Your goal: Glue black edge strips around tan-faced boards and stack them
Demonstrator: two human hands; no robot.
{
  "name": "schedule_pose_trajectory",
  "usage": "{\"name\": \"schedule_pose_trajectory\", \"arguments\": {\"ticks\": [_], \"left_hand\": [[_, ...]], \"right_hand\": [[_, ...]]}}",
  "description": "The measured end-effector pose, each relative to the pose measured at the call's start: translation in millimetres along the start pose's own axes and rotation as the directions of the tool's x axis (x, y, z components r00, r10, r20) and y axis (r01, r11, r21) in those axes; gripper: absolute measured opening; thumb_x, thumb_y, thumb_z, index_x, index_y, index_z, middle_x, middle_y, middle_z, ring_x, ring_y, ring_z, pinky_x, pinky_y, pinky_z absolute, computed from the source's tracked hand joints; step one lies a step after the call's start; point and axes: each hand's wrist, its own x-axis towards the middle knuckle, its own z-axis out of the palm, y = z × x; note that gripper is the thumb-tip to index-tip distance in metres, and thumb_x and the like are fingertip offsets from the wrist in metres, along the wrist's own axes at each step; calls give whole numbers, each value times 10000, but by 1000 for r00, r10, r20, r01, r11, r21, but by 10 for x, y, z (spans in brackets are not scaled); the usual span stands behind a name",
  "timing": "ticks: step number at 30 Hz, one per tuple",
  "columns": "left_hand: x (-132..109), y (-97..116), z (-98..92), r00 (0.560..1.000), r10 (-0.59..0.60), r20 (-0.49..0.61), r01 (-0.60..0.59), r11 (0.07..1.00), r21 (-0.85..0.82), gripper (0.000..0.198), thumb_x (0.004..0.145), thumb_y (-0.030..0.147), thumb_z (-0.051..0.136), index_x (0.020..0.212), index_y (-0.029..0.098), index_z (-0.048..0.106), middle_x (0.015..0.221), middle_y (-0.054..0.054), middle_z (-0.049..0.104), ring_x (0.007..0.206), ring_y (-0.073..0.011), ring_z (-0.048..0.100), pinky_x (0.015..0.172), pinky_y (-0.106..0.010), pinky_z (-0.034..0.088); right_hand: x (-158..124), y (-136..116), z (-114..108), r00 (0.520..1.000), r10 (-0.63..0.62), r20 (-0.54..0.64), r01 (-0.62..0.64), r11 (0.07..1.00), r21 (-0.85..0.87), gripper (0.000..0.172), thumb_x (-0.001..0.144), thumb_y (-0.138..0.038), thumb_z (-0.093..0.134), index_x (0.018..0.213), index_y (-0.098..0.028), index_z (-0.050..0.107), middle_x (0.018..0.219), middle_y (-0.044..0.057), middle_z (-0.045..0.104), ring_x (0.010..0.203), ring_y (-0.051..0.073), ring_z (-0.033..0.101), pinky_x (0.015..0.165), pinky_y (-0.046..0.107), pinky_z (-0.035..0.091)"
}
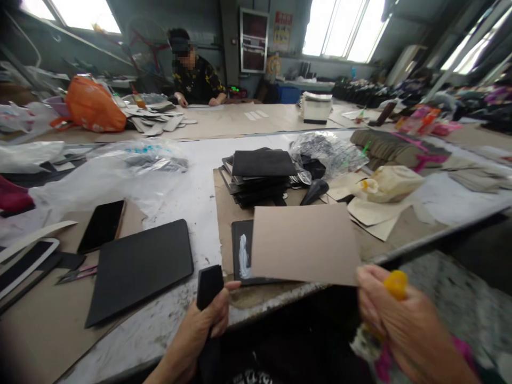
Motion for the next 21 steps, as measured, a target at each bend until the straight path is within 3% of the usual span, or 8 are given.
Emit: {"name": "schedule_pose_trajectory", "arguments": {"ticks": [4,7,10,14,18,21], "left_hand": [[72,124,-116,997,35,-63,-40,997,-68,612,623,595,682,962,102,549,417,114,294,384,-41,210,420,-216,146],[116,208,-204,987,91,-133,-92,996,-3,477,615,564,702,721,148,493,424,101,306,396,-36,212,413,-207,142],[145,252,-265,978,119,-173,-109,992,69,478,609,560,697,614,180,407,422,99,291,398,-36,205,406,-201,147],[209,304,-274,981,128,-144,-98,975,200,442,599,559,672,605,185,437,420,96,290,390,-54,225,395,-211,180],[368,384,-192,969,226,-103,-120,791,600,304,726,431,586,596,161,534,421,53,378,422,-102,361,428,-234,280],[494,414,-90,970,223,-93,-88,686,722,229,736,310,595,576,151,558,453,32,437,476,-124,433,462,-240,306]], "right_hand": [[-45,-8,639,975,76,210,-88,995,52,536,506,-626,714,606,-204,398,408,-106,280,362,27,212,348,166,170],[-41,66,839,954,65,291,-53,997,-50,521,552,-657,639,611,-214,370,422,-111,265,371,36,198,365,180,176],[32,133,846,927,-1,376,101,963,-248,446,672,-639,516,613,-223,368,442,-93,285,389,64,238,382,205,221],[196,80,767,890,-133,435,350,811,-469,406,775,-567,407,561,-225,358,480,-54,339,447,99,325,447,234,304],[440,-11,688,856,-234,461,504,581,-639,372,797,-506,376,555,-225,403,520,-22,422,509,134,414,515,255,327],[598,38,630,860,-204,467,509,407,-759,356,810,-474,360,583,-220,463,560,6,507,572,170,496,565,267,342]]}}
